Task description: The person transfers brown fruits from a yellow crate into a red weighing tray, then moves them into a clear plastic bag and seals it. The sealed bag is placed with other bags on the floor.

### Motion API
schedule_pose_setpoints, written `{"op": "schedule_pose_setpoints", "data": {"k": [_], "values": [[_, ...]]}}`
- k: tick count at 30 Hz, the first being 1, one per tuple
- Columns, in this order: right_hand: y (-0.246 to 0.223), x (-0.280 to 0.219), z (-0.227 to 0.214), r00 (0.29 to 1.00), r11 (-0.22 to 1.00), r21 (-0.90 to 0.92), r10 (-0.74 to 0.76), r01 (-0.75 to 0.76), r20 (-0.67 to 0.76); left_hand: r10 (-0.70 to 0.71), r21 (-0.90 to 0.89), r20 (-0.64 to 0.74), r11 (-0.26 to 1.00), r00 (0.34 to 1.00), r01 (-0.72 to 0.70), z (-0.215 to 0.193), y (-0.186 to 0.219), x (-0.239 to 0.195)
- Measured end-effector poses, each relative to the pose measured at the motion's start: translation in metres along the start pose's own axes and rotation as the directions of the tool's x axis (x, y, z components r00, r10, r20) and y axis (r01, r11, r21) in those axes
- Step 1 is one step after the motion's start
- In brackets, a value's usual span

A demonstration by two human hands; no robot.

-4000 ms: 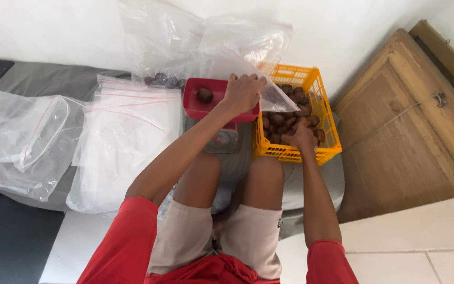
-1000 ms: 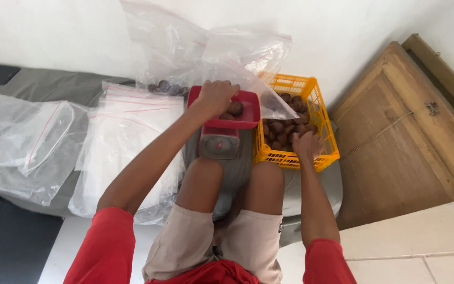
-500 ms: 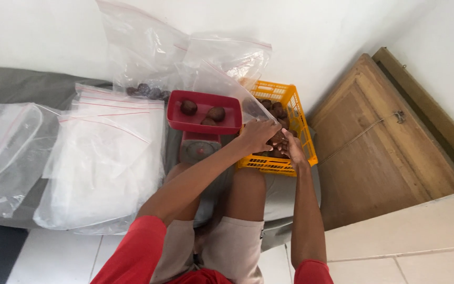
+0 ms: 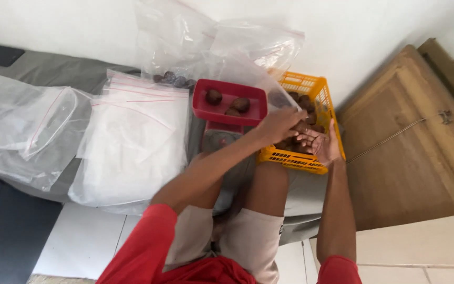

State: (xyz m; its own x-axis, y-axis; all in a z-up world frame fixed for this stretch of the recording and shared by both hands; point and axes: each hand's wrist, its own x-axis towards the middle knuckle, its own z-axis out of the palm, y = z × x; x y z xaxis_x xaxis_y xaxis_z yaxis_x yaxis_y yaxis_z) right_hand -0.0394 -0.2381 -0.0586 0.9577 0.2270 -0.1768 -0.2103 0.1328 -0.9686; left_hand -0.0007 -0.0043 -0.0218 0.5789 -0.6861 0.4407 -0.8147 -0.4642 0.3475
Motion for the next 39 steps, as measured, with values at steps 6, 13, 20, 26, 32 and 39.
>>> {"op": "schedule_pose_setpoints", "data": {"k": [6,13,20,26,32,39], "values": [[-0.016,-0.002,0.032,0.991,0.914,-0.391,0.070,-0.108,-0.110,-0.181,0.262,0.078,0.953,0.980,0.155,-0.078,-0.034,-0.023],[0.019,0.031,0.004,0.943,0.804,-0.556,0.016,-0.209,-0.332,-0.393,0.465,0.083,0.828,0.916,0.313,-0.095,-0.155,-0.050],[0.008,0.021,0.019,0.949,0.711,-0.654,0.061,-0.259,-0.309,-0.603,0.513,0.228,0.742,0.765,0.432,-0.092,-0.185,-0.067],[0.004,0.020,0.025,0.954,0.714,-0.655,0.059,-0.246,-0.294,-0.642,0.507,0.265,0.727,0.719,0.463,-0.095,-0.176,-0.070],[0.011,0.024,0.020,0.957,0.700,-0.670,0.069,-0.247,-0.281,-0.675,0.466,0.295,0.720,0.677,0.515,-0.100,-0.169,-0.066],[0.013,0.023,0.021,0.966,0.683,-0.695,0.063,-0.224,-0.250,-0.659,0.450,0.308,0.737,0.686,0.505,-0.106,-0.134,-0.066]]}}
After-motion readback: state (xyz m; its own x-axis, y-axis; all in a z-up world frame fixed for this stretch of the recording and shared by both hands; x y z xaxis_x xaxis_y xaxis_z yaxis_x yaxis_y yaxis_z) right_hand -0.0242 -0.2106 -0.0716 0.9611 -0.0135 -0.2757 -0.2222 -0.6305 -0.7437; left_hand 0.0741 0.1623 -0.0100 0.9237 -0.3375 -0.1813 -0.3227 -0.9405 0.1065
